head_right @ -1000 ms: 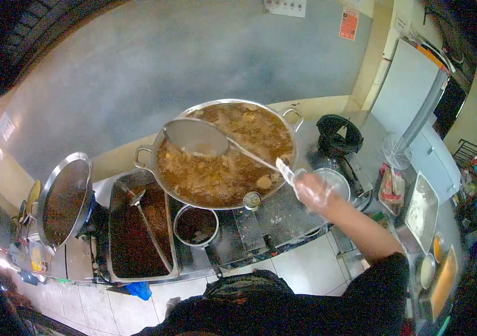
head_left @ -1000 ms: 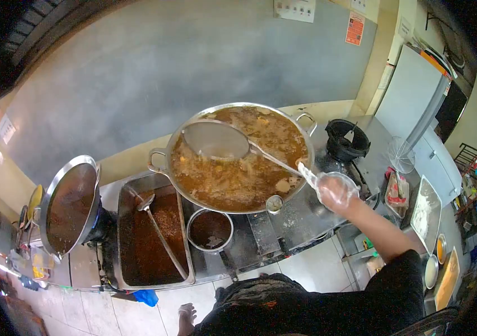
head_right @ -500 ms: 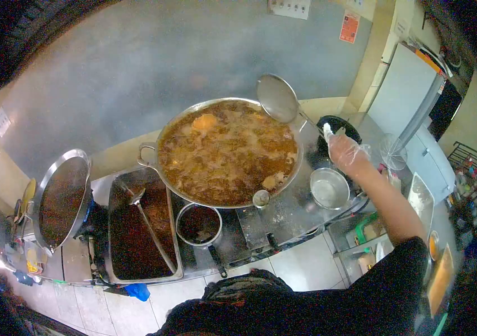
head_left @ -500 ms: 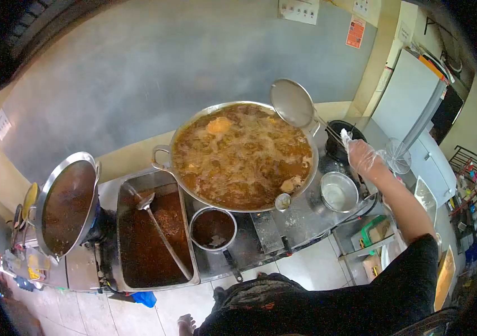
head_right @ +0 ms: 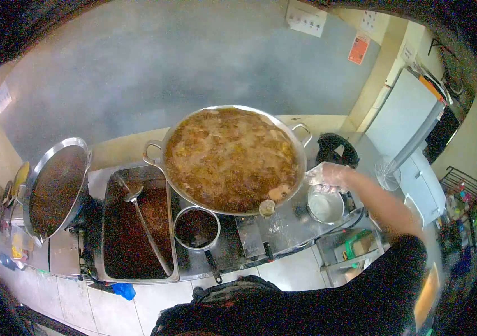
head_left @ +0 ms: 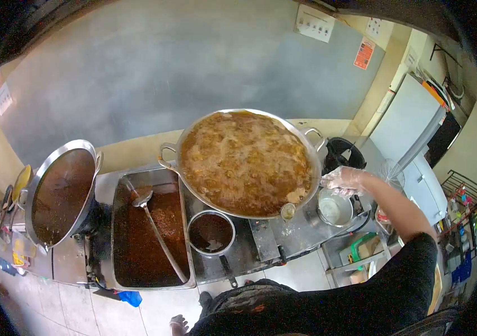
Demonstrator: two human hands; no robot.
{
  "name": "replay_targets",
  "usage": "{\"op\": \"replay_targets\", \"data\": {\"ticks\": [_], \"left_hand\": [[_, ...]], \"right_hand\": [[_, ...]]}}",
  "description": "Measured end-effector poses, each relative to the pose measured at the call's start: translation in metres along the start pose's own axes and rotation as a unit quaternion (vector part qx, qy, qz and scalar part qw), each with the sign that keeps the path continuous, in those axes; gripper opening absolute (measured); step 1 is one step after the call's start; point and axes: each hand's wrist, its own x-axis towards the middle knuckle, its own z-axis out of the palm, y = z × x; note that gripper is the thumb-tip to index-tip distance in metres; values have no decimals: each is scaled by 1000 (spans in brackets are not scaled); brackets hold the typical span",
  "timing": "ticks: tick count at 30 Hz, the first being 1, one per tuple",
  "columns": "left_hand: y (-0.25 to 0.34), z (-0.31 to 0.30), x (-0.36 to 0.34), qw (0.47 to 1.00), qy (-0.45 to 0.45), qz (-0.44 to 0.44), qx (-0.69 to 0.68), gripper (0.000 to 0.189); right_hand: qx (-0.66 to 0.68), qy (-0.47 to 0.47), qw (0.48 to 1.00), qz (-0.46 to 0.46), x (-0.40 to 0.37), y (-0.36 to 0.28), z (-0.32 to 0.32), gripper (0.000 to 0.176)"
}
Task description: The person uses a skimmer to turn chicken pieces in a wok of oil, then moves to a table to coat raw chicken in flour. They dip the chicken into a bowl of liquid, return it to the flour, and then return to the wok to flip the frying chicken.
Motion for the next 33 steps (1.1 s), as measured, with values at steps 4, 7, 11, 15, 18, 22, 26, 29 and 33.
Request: {"op": "replay_targets", "data": {"ticks": [4,7,11,15,18,22,26,29,33], "left_hand": [[7,-14,15,906,-75,-341,-239,34],[15,-16,17,899,-79,-361,-236,34],[21,-25,21,892,-76,-378,-235,34],[21,-25,14,883,-71,-399,-237,34],[22,-27,10,877,-67,-413,-238,34],[22,-19,-1,857,-56,-454,-238,35],[13,-20,-36,861,-84,-349,-359,40],[20,-23,-18,862,-70,-407,-296,40],[32,-27,-15,872,-62,-419,-246,36]], "right_hand": [[96,-38,994,-29,23,-13,14,8],[147,-70,986,-40,31,-22,24,10],[88,-66,993,-50,17,-36,29,16],[136,-90,982,-92,45,-37,35,14],[171,-79,977,-102,37,-44,42,11],[115,-70,985,-106,29,-58,42,10],[133,-53,982,-124,48,-52,49,9],[77,3,990,-117,21,-53,41,15],[25,25,993,-111,46,-49,49,32]]}}
